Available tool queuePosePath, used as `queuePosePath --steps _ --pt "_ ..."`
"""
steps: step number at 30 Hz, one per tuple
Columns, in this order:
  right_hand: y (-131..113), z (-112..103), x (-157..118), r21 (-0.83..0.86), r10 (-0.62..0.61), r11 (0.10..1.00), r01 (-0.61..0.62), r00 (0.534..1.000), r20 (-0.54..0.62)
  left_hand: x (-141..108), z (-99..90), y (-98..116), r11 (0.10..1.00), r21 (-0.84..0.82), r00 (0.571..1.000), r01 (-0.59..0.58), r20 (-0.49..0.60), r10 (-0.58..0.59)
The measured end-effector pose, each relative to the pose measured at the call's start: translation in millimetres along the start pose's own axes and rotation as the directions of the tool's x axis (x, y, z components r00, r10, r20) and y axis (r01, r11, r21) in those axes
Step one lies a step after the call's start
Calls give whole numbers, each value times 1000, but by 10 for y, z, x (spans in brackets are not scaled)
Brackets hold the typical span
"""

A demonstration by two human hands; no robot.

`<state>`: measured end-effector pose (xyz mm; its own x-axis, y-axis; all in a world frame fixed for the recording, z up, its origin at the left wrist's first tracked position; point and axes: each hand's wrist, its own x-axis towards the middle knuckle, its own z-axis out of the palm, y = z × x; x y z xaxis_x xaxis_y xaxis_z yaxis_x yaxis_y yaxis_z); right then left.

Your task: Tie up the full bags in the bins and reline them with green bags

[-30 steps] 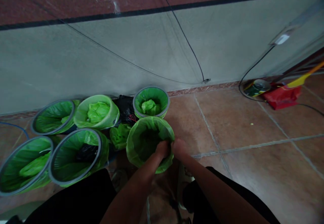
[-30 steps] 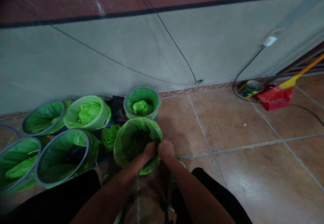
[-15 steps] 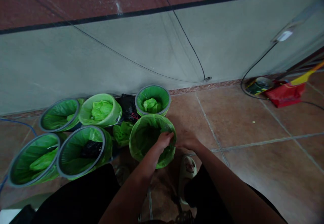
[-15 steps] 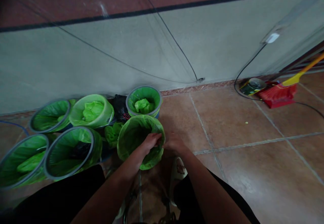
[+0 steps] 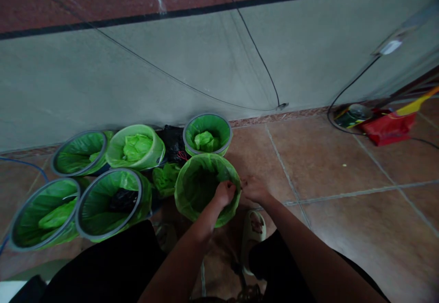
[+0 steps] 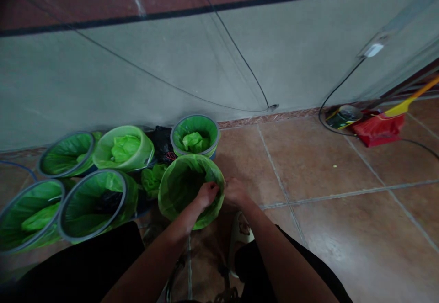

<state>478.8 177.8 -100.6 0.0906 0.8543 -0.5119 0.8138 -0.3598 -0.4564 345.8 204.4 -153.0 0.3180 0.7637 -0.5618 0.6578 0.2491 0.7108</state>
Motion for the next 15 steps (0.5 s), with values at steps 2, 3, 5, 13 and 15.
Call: queuePosePath --steps 2,3,5,13,15 --pt "-4 60 9 6 6 1000 -7 1000 7 5 6 -14 999 34 1000 -9 1 9" --pt "-6 99 16 2 5 1000 -5 1000 -2 6 7 -17 999 51 1000 -14 1 14" --pt "-7 183 32 -14 5 1000 -6 1000 -29 5 4 -15 996 83 1000 -22 -1 23" --pt "-73 315 78 -141 111 984 -110 994 3 -63 -26 51 983 177 999 -48 -11 50" --pt "-119 317 65 -166 116 979 -115 993 -2 -142 -18 87 982 189 998 -29 -54 40"
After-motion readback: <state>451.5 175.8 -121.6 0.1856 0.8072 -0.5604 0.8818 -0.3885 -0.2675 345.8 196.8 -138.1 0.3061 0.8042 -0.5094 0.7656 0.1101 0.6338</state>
